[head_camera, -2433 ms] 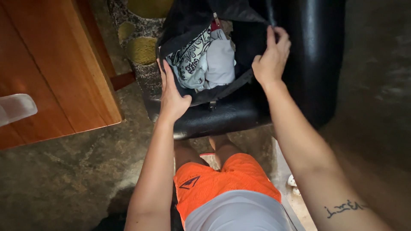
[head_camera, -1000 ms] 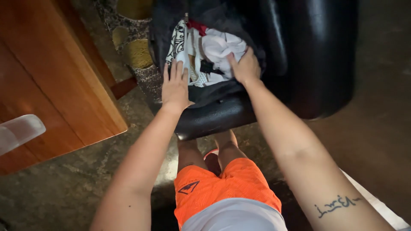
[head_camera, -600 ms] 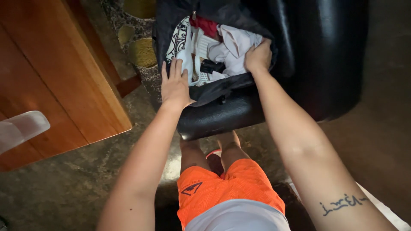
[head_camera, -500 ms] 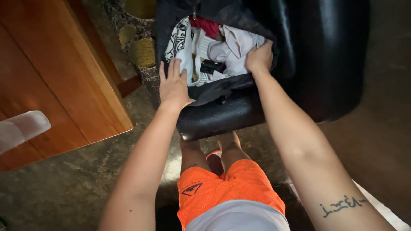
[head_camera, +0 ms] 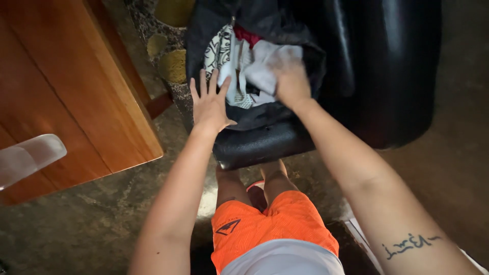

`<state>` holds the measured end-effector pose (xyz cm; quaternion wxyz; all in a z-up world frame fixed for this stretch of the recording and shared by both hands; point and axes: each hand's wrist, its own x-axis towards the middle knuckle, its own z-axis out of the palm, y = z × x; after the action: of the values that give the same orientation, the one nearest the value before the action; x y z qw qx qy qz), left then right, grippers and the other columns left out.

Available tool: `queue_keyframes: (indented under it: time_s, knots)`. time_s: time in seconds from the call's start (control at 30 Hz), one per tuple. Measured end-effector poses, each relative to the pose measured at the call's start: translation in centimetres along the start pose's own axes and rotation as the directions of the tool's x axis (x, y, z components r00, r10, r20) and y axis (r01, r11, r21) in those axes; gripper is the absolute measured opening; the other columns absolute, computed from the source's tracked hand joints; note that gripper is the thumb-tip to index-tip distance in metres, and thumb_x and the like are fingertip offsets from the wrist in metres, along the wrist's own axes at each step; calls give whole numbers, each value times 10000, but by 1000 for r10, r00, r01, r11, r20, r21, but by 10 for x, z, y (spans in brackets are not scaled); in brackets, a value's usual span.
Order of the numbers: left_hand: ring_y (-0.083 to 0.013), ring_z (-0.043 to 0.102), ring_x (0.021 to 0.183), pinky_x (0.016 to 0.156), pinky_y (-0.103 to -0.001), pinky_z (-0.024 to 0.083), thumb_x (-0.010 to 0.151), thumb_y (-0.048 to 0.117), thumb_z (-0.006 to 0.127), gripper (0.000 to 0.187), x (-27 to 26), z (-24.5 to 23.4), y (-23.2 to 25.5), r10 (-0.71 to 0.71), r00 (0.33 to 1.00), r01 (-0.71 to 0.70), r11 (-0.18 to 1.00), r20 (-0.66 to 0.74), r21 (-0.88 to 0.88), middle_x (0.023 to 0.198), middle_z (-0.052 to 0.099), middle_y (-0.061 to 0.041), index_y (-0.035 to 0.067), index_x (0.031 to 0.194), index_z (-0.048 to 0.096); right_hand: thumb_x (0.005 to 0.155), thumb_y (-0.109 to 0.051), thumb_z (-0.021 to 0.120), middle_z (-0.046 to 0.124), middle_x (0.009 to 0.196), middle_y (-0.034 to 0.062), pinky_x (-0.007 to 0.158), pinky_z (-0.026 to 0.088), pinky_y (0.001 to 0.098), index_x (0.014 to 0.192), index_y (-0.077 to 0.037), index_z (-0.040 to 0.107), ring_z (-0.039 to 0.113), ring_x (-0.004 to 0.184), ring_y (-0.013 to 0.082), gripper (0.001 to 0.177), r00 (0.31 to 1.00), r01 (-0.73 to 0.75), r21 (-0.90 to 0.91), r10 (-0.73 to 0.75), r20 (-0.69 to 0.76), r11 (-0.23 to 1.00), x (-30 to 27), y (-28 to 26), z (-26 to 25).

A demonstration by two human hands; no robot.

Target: Tidying a bed, hanging towels, and organizing a bag.

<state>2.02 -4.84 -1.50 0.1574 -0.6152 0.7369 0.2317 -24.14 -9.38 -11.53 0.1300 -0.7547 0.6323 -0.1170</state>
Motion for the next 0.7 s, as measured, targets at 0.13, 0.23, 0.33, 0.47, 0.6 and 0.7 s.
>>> queue_keyframes:
  time_s: [0.13, 0.23, 0.33, 0.47, 0.6, 0.7]
  knots:
    - [-417, 77, 1553, 1223, -618, 79, 517, 433, 973, 1303, -14, -8, 4, -59, 992, 50, 995, -113, -84, 1674, 135, -214, 156, 1605, 312, 652, -150, 714, 505, 1497, 201, 1166, 231, 591, 1356, -62, 667, 276, 1460, 489, 711, 850, 369, 153, -400, 342, 917, 0, -32, -9]
    - [-440, 84, 1556, 1220, -619, 138, 570, 323, 966, 1204, -22, -6, 0, -113, 963, 73, 983, -243, -169, 1679, 94, -251, 147, 1591, 352, 641, -224, 791, 585, 1373, 194, 1144, 254, 580, 1233, -31, 696, 297, 1428, 510, 630, 819, 262, 319, -385, 425, 911, 13, -54, -20]
    - [-464, 87, 1559, 1219, -587, 199, 623, 206, 933, 1090, -26, 1, -6, -162, 930, 63, 955, -330, -289, 1683, 71, -264, 156, 1572, 398, 765, -263, 803, 703, 1208, 140, 1042, 440, 489, 1116, -54, 733, 543, 1239, 412, 414, 933, 26, 379, -159, 323, 925, 31, -68, -23]
    - [-475, 96, 1561, 1217, -558, 244, 654, 104, 886, 1011, -27, 5, -9, -188, 910, 14, 904, -369, -427, 1690, 70, -256, 161, 1558, 437, 910, -278, 810, 759, 996, 74, 796, 601, 334, 1006, -40, 729, 751, 875, 215, 269, 980, -173, 611, 198, 26, 773, 73, -77, -15]
    - [-470, 105, 1550, 1226, -588, 222, 654, 111, 889, 979, -18, -6, -8, -184, 895, -11, 902, -406, -432, 1676, 84, -245, 156, 1530, 456, 802, -279, 859, 767, 978, 70, 751, 588, 299, 1053, -38, 688, 751, 788, 172, 388, 955, -273, 688, 275, 110, 672, 112, -92, -6]
    - [-467, 106, 1546, 1211, -611, 202, 688, 139, 887, 922, 1, -14, -9, -207, 882, -35, 867, -423, -497, 1666, 107, -236, 151, 1510, 469, 745, -266, 946, 768, 897, 103, 727, 567, 312, 949, 5, 686, 731, 791, 165, 428, 940, -163, 630, 313, -135, 759, 124, -95, 13]
